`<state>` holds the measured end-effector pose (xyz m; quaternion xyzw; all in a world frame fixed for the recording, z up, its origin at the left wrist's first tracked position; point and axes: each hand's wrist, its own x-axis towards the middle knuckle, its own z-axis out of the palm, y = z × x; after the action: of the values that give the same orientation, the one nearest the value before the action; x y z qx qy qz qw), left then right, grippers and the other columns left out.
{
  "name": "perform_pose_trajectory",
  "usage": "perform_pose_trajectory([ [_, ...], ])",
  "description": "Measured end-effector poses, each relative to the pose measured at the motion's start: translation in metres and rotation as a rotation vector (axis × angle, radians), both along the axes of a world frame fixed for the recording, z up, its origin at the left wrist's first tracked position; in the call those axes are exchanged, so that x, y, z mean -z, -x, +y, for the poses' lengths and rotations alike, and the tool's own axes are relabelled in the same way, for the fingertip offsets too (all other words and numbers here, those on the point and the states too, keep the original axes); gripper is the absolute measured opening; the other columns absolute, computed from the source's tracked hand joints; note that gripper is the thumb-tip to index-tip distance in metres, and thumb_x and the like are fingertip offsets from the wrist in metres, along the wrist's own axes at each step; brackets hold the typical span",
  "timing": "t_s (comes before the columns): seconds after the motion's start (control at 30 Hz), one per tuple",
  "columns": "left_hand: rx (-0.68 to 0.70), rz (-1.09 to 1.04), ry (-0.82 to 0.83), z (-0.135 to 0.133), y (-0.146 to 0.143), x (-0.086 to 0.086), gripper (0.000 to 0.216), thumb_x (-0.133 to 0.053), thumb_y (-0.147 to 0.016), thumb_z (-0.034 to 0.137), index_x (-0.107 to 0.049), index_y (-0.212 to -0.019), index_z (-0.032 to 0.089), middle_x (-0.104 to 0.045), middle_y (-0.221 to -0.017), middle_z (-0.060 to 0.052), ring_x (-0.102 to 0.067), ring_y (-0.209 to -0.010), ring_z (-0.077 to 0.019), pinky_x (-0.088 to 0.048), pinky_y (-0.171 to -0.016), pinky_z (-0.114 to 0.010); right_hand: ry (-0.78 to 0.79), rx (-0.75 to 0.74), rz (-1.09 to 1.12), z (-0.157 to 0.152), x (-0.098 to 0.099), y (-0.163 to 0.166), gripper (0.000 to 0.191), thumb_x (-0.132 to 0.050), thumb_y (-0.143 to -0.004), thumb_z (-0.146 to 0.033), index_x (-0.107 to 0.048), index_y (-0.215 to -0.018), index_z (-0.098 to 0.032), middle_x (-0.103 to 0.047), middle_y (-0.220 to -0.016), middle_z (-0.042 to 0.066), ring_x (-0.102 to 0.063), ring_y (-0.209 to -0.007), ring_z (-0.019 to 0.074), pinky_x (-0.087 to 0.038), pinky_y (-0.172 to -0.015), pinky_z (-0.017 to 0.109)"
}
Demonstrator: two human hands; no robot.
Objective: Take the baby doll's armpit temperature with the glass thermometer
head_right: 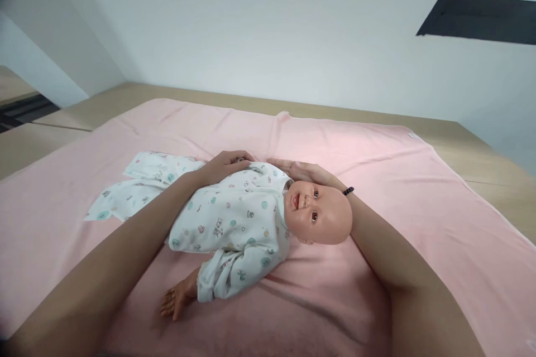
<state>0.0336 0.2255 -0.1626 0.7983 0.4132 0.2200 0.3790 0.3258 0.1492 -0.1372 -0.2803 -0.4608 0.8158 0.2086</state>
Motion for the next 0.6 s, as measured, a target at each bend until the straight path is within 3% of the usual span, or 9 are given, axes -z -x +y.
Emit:
perform_pose_trajectory([
  [0.13, -0.002, -0.001, -0.001, -0.0001, -0.0003, -0.0002, 0.034, -0.051, -0.095, 0.049, -0.071, -0.108, 0.024, -0.071, -0.104, -0.002, -0.06, -0.09, -0.0208, -0.044, -0.081, -0.034, 0.003, -0.016, 0.002, 0.0021, 0.0013, -0.0001, 0.058, -0.029, -0.106, -0.047, -0.047, -0.145, -0.007, -0.07, -0.123, 0.015, -0.072, -0.088, 0.026, -0.057, -0.082, 0.049],
  [0.3, 0.002, -0.013, 0.0, 0.0, -0.0007, 0.0005, 0.034, -0.051, -0.095, 0.049, -0.071, -0.107, 0.024, -0.071, -0.104, -0.002, -0.06, -0.09, -0.0205, -0.045, -0.082, -0.035, -0.011, -0.005, 0.031, 0.0023, 0.0031, -0.0002, 0.06, -0.032, -0.104, -0.052, -0.046, -0.146, -0.01, -0.069, -0.125, 0.014, -0.072, -0.091, 0.0269, -0.057, -0.083, 0.05],
  [0.47, -0.002, -0.003, -0.006, 0.0013, 0.0003, 0.0018, 0.033, -0.052, -0.095, 0.048, -0.071, -0.108, 0.025, -0.071, -0.103, -0.002, -0.06, -0.088, -0.0202, -0.044, -0.079, -0.034, 0.011, -0.033, 0.018, 0.0028, 0.0006, 0.0001, 0.056, -0.029, -0.106, -0.043, -0.048, -0.143, -0.006, -0.071, -0.118, 0.014, -0.073, -0.086, 0.0247, -0.058, -0.082, 0.049],
  [0.6, 0.003, -0.002, -0.002, 0.0014, 0.0009, 0.0022, 0.032, -0.051, -0.096, 0.048, -0.071, -0.108, 0.026, -0.071, -0.104, -0.002, -0.06, -0.089, -0.0199, -0.044, -0.08, -0.035, 0.001, -0.021, 0.044, 0.0036, 0.0009, 0.0041, 0.06, -0.03, -0.103, -0.051, -0.049, -0.14, -0.008, -0.071, -0.12, 0.014, -0.072, -0.093, 0.0258, -0.058, -0.082, 0.048],
])
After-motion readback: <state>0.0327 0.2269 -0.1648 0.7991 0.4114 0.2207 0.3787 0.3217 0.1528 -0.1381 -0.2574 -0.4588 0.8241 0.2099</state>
